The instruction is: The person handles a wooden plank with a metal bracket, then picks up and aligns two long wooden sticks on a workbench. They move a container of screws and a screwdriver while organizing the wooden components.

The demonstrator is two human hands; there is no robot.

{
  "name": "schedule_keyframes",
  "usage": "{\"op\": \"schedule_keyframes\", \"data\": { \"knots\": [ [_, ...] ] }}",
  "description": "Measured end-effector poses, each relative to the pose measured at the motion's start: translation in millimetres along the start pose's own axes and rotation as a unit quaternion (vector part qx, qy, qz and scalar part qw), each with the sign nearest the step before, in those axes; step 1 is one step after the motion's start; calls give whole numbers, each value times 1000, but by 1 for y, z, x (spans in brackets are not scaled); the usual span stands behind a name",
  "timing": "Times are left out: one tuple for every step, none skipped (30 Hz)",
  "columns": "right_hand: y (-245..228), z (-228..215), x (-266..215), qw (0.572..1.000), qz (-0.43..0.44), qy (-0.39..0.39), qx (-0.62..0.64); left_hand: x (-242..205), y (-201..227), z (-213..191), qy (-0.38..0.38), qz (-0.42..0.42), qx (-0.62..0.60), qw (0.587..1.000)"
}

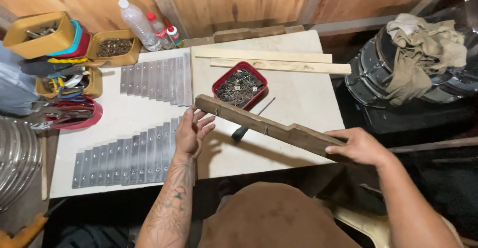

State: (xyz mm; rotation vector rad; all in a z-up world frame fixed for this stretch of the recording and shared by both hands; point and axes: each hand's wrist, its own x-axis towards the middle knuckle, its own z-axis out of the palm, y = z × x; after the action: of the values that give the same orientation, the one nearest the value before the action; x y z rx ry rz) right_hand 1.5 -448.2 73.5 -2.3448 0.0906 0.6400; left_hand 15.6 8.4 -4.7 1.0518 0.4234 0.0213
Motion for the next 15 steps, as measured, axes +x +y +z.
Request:
{"op": "schedule_keyframes", "data": {
  "knots": [
    [-1,-5,6,1000,-3,-2,0,0,2,1,2,2,0,1000],
    [-3,-9,11,999,23,-46,19,-1,3,2,10,9,0,1000],
    [-4,-13,17,994,49,-90,39,-1,4,3,18,14,-1,1000],
    [-1,-15,19,994,47,-93,38,-4,7,2,20,15,-1,1000],
    [3,-17,20,992,37,-115,37,-7,8,3,41,15,39,998],
    [6,-19,22,990,27,-137,35,-9,9,3,61,14,78,995],
    [6,-20,22,989,26,-139,33,-7,5,-2,64,14,77,995],
    [6,-21,23,988,40,-150,17,-6,1,-8,60,-1,45,997],
    [6,-22,23,985,54,-161,1,-5,-3,-13,57,-16,15,998],
    [7,-20,24,985,54,-163,0,-5,-12,-17,59,-16,14,998],
    [8,-18,26,986,51,-157,-1,-3,-20,-20,59,-4,11,998],
    [8,-17,28,987,49,-151,-3,-1,-28,-23,58,9,8,998],
    [-3,-16,22,987,49,-153,-3,-3,-29,-22,60,8,9,998],
    [-13,-16,16,989,68,-126,-20,-5,-31,-22,57,4,12,998],
    [-25,-16,11,991,86,-100,-38,-6,-32,-21,54,0,16,998]
  ]
}}
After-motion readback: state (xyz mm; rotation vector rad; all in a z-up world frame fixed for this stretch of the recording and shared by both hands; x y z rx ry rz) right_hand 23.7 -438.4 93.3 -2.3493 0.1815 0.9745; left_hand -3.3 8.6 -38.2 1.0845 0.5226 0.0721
